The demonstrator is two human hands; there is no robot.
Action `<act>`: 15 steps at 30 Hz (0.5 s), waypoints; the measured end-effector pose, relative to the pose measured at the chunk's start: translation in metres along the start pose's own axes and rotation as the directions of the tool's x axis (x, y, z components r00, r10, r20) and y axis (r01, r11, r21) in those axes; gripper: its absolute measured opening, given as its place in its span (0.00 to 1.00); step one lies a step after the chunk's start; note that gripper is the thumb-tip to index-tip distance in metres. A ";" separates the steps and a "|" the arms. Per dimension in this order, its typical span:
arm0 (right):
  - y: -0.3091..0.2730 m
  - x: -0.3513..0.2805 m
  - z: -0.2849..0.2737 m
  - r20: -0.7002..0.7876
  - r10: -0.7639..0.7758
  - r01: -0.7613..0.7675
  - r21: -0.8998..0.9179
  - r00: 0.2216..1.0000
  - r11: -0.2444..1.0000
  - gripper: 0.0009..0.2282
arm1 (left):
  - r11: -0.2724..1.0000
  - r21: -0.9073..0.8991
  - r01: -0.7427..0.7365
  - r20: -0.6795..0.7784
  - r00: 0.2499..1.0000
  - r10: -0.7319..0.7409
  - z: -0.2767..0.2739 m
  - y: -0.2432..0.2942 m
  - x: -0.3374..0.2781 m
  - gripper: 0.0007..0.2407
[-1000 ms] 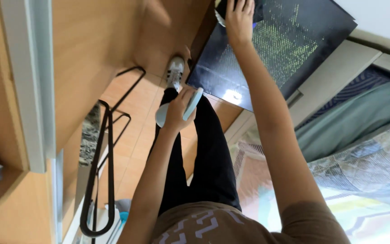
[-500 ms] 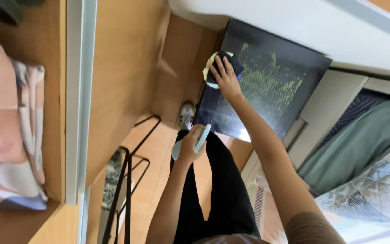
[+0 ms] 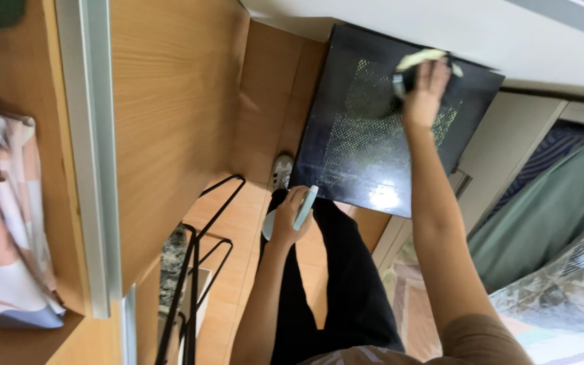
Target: The person cleans the interior shelves of a wooden closet by first removing a green handbag and a black backpack. They spray a cleaning solution onto the shelves and wipe them with a cloth. After cleaning, the person places the backpack and a small striped pouch back onto the shelves and closes the closet doors.
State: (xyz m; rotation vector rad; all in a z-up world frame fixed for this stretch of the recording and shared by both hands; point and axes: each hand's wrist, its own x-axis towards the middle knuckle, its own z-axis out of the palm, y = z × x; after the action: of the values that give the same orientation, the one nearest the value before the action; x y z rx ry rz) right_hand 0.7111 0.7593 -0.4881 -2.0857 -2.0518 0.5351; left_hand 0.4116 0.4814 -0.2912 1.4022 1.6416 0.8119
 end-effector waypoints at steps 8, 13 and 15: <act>-0.057 0.007 0.052 -0.112 -0.166 0.147 -0.162 0.980 0.976 0.31 | 0.999 -0.044 -0.011 0.035 0.999 0.012 0.027 0.004 -0.007 0.18; -0.031 0.009 0.004 0.125 -0.363 0.372 -0.053 0.923 0.927 0.42 | 0.994 -0.018 0.105 0.061 0.993 -0.103 0.050 0.017 0.002 0.15; 0.024 0.010 0.000 -0.056 -0.223 0.224 0.016 0.973 0.974 0.36 | 0.999 -0.024 0.045 0.103 0.994 -0.042 0.052 0.027 0.006 0.17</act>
State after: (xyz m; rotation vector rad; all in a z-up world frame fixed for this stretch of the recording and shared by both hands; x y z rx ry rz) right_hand 0.7331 0.7685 -0.4987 -1.8038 -2.2003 0.4572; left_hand 0.4693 0.4904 -0.2929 1.3626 1.5717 0.7223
